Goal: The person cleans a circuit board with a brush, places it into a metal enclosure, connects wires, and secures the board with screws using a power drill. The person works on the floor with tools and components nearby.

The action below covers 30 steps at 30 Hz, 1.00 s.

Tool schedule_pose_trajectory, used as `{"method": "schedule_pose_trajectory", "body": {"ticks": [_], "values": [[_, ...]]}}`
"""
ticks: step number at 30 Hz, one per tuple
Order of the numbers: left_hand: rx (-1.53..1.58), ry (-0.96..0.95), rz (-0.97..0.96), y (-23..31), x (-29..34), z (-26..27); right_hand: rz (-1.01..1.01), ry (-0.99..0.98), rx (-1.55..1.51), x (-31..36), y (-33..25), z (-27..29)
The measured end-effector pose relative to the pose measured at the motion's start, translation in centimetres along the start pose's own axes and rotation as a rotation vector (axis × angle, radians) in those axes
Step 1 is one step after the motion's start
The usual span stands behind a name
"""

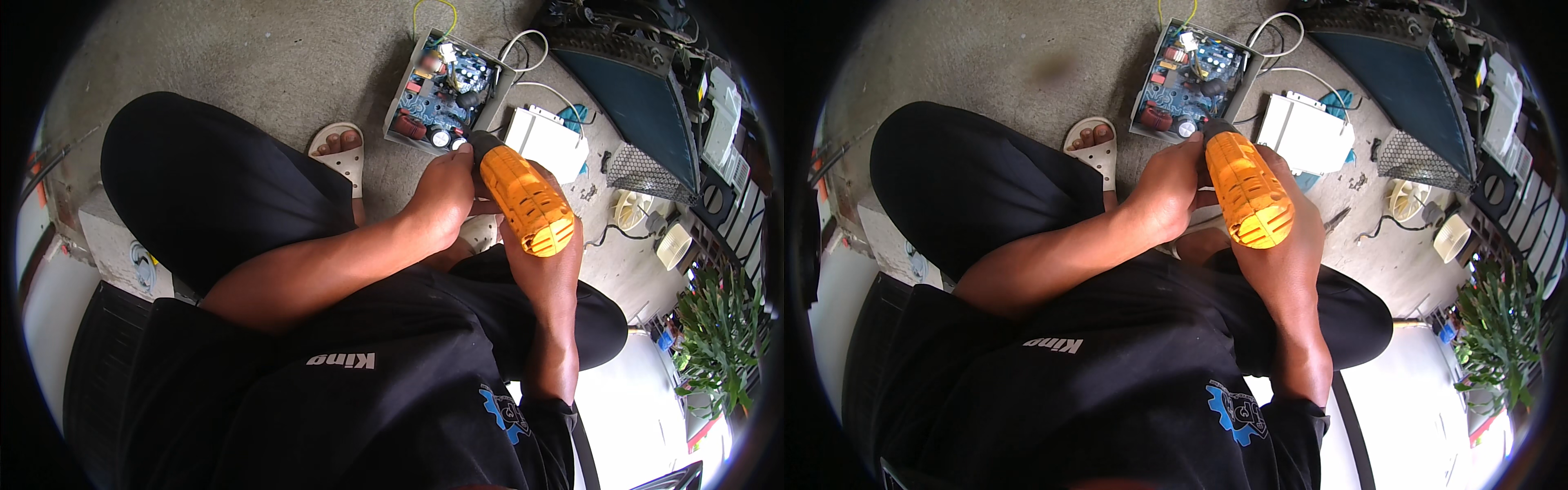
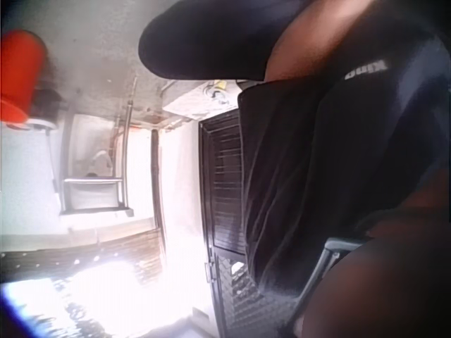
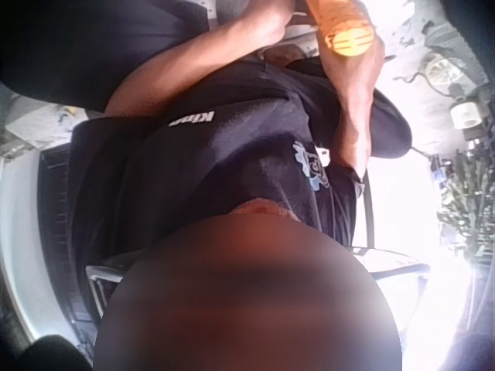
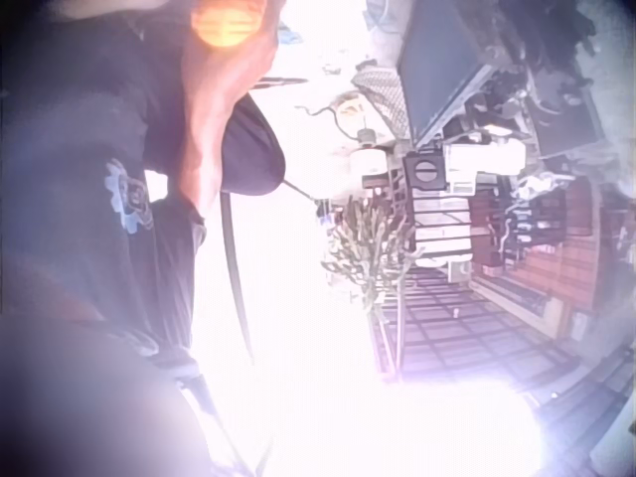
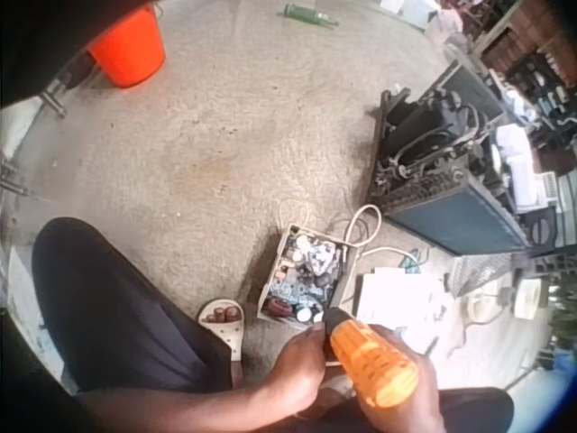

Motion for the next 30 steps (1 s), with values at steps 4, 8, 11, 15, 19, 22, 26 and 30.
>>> {"method": "schedule_pose_trajectory", "body": {"ticks": [4, 8, 11, 15, 19, 22, 26, 30], "values": [[-0.007, 0.015, -0.005, -0.03, 0.04, 0.0, -0.02, -0.003, -0.011, 0.0, -0.17, 0.05], [-0.009, -0.008, -0.028, -0.03, -0.08, 0.04, -0.024, -0.001, -0.02, -0.19, -0.2, 0.11], [0.0, -0.014, -0.038, -0.05, -0.11, 0.03, -0.018, -0.004, -0.016, -0.32, -0.15, 0.15], [0.001, -0.001, -0.031, -0.1, 0.01, 0.07, -0.013, -0.016, 0.011, -0.27, -0.11, 0.14], [0.0, -0.011, -0.04, -0.07, 0.12, 0.04, -0.002, -0.01, 0.015, -0.14, -0.17, 0.11], [-0.001, -0.015, -0.041, -0.13, 0.19, 0.03, -0.013, -0.003, 0.008, -0.01, -0.1, 0.12], [-0.002, -0.014, -0.05, -0.03, 0.33, -0.06, 0.01, -0.002, -0.021, 0.03, -0.19, 0.2], [-0.017, -0.034, -0.065, -0.17, 0.33, -0.16, 0.008, 0.009, -0.076, 0.16, -0.36, 0.65]]}}
Point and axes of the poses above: each hand's wrist, its own x-axis away from the middle knuckle, its own z-axis out of the back of the hand, y = z × x, the point moved 4 cm from there along -x, towards the middle knuckle, and after that the axes turned 2 degrees about -z, right-handed, at the moved point
